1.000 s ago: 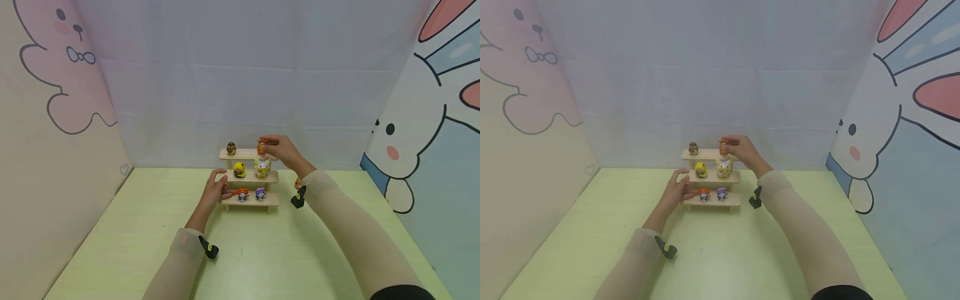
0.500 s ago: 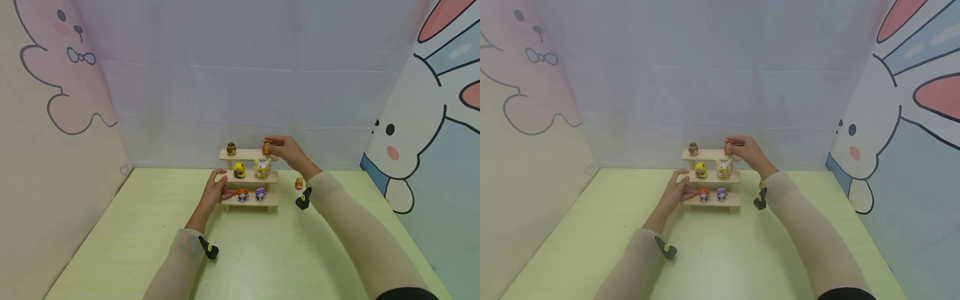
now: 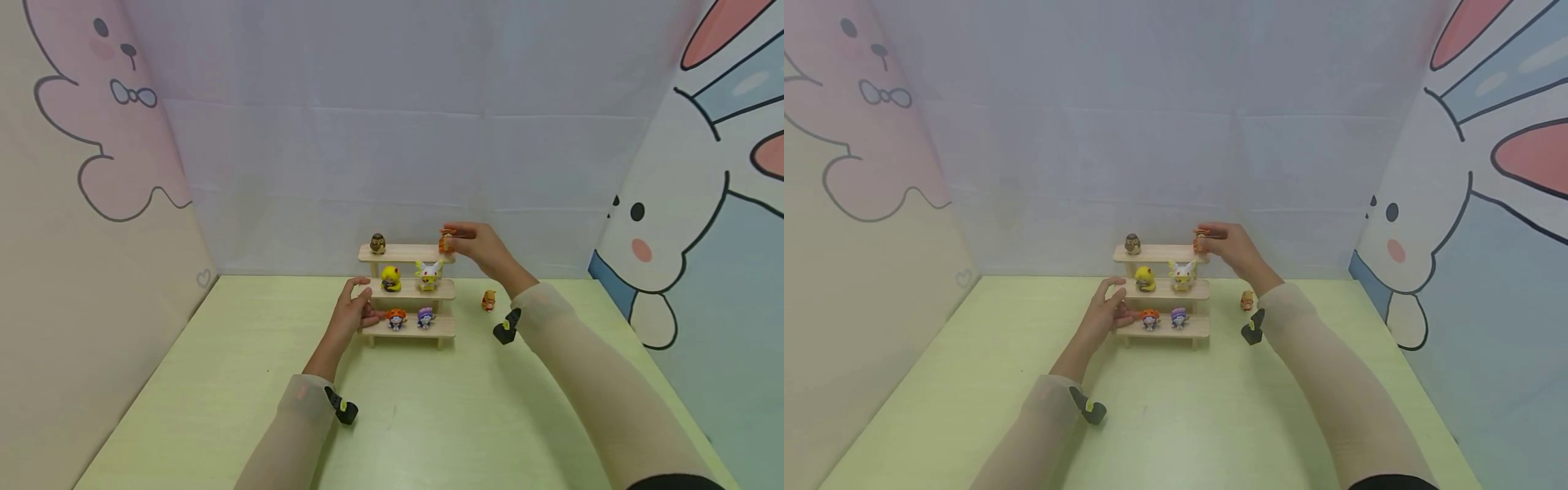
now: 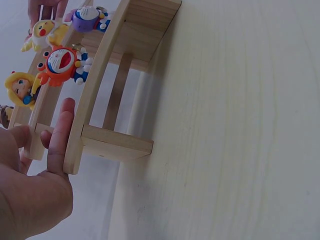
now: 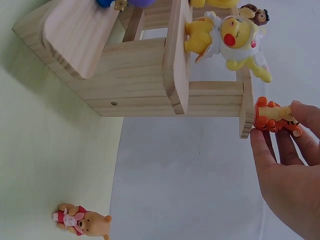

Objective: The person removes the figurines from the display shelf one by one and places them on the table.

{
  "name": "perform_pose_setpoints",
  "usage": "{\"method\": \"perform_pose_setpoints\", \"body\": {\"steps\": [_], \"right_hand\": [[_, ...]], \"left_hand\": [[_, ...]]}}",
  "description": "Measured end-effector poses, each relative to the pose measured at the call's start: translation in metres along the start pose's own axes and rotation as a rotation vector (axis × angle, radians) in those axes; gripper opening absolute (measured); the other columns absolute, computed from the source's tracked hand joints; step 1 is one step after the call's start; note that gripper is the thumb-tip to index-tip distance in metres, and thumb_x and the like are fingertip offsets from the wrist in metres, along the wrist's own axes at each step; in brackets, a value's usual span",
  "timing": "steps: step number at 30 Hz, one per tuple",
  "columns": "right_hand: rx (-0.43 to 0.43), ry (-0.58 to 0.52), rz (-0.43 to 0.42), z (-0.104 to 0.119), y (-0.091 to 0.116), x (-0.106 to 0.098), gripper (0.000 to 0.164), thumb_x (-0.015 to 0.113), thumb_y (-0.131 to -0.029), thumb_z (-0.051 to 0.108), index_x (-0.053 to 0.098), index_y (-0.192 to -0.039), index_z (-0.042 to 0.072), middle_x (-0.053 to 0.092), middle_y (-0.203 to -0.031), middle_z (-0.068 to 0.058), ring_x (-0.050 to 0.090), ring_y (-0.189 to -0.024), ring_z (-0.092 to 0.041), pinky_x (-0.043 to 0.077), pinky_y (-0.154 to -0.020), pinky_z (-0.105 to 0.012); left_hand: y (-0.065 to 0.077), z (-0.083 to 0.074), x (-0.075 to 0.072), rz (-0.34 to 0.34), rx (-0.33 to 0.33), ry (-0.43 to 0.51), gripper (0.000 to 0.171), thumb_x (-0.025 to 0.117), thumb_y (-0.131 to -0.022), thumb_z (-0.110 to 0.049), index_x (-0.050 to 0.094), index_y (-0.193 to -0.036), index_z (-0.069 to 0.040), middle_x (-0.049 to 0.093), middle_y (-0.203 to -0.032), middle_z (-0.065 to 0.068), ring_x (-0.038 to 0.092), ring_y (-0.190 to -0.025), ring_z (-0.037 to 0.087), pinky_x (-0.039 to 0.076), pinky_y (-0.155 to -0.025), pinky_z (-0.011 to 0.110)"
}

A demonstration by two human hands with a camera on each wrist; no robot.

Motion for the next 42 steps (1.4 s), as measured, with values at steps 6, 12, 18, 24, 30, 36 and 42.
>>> {"method": "perform_pose_setpoints", "body": {"steps": [6, 12, 18, 24, 30, 36, 42], "right_hand": [[0.011, -0.032, -0.001, -0.003, 0.005, -0.008, 0.051, 0.060, -0.105, 0.011, 0.046, -0.154, 0.004, 0.051, -0.151, -0.021, 0.052, -0.135, -0.035, 0.039, -0.117, -0.055], [0.042, -0.033, -0.010, -0.008, 0.008, -0.015, 0.050, 0.058, -0.107, 0.012, 0.045, -0.155, 0.005, 0.051, -0.152, -0.019, 0.053, -0.134, -0.036, 0.038, -0.118, -0.054], [0.059, -0.071, -0.019, -0.014, 0.013, -0.021, 0.050, 0.056, -0.108, 0.011, 0.044, -0.155, 0.004, 0.050, -0.150, -0.020, 0.054, -0.132, -0.036, 0.037, -0.119, -0.054], [0.066, -0.076, -0.020, -0.023, 0.016, -0.026, 0.050, 0.055, -0.108, 0.012, 0.043, -0.156, 0.004, 0.049, -0.150, -0.020, 0.053, -0.134, -0.035, 0.036, -0.120, -0.053], [0.076, -0.083, -0.021, -0.030, 0.019, -0.027, 0.052, 0.058, -0.108, 0.016, 0.042, -0.156, 0.004, 0.050, -0.148, -0.020, 0.054, -0.133, -0.035, 0.039, -0.119, -0.050], [0.088, -0.096, -0.020, -0.039, 0.022, -0.029, 0.053, 0.058, -0.107, 0.014, 0.041, -0.156, 0.003, 0.050, -0.148, -0.022, 0.053, -0.133, -0.036, 0.039, -0.119, -0.048], [0.091, -0.081, -0.007, -0.047, 0.028, -0.033, 0.051, 0.056, -0.108, 0.012, 0.041, -0.156, 0.002, 0.050, -0.148, -0.022, 0.054, -0.132, -0.038, 0.035, -0.119, -0.055]], "left_hand": [[0.001, -0.001, 0.001, -0.002, 0.004, 0.006, 0.034, 0.048, -0.112, -0.026, 0.046, -0.145, -0.020, 0.049, -0.078, 0.006, 0.074, -0.075, 0.021, 0.064, -0.071, 0.032], [0.001, 0.000, 0.001, 0.000, 0.012, 0.000, 0.035, 0.047, -0.112, -0.027, 0.045, -0.146, -0.018, 0.050, -0.078, 0.006, 0.075, -0.074, 0.020, 0.064, -0.071, 0.033], [0.002, 0.000, 0.001, -0.010, 0.015, -0.010, 0.034, 0.048, -0.112, -0.027, 0.046, -0.145, -0.018, 0.050, -0.078, 0.006, 0.075, -0.075, 0.020, 0.064, -0.070, 0.033], [0.001, 0.002, 0.000, 0.004, 0.023, -0.009, 0.037, 0.048, -0.112, -0.028, 0.045, -0.147, -0.018, 0.052, -0.078, 0.007, 0.076, -0.079, 0.023, 0.065, -0.074, 0.035], [0.000, 0.003, -0.001, 0.018, 0.033, -0.003, 0.039, 0.048, -0.112, -0.030, 0.043, -0.148, -0.017, 0.053, -0.080, 0.007, 0.076, -0.082, 0.024, 0.064, -0.079, 0.038], [-0.001, 0.003, -0.001, 0.016, 0.025, -0.014, 0.039, 0.048, -0.112, -0.030, 0.044, -0.148, -0.018, 0.053, -0.079, 0.007, 0.076, -0.082, 0.023, 0.064, -0.076, 0.034], [0.001, 0.001, 0.000, 0.005, 0.028, -0.027, 0.038, 0.047, -0.112, -0.031, 0.045, -0.147, -0.018, 0.053, -0.079, 0.007, 0.077, -0.083, 0.023, 0.064, -0.074, 0.034]]}}
Point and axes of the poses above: each hand's wrist, its own y-axis away from the middle knuckle, its own x-axis out of the palm, z = x × y, the point moved 3 cm from there along -y, towards the middle knuckle
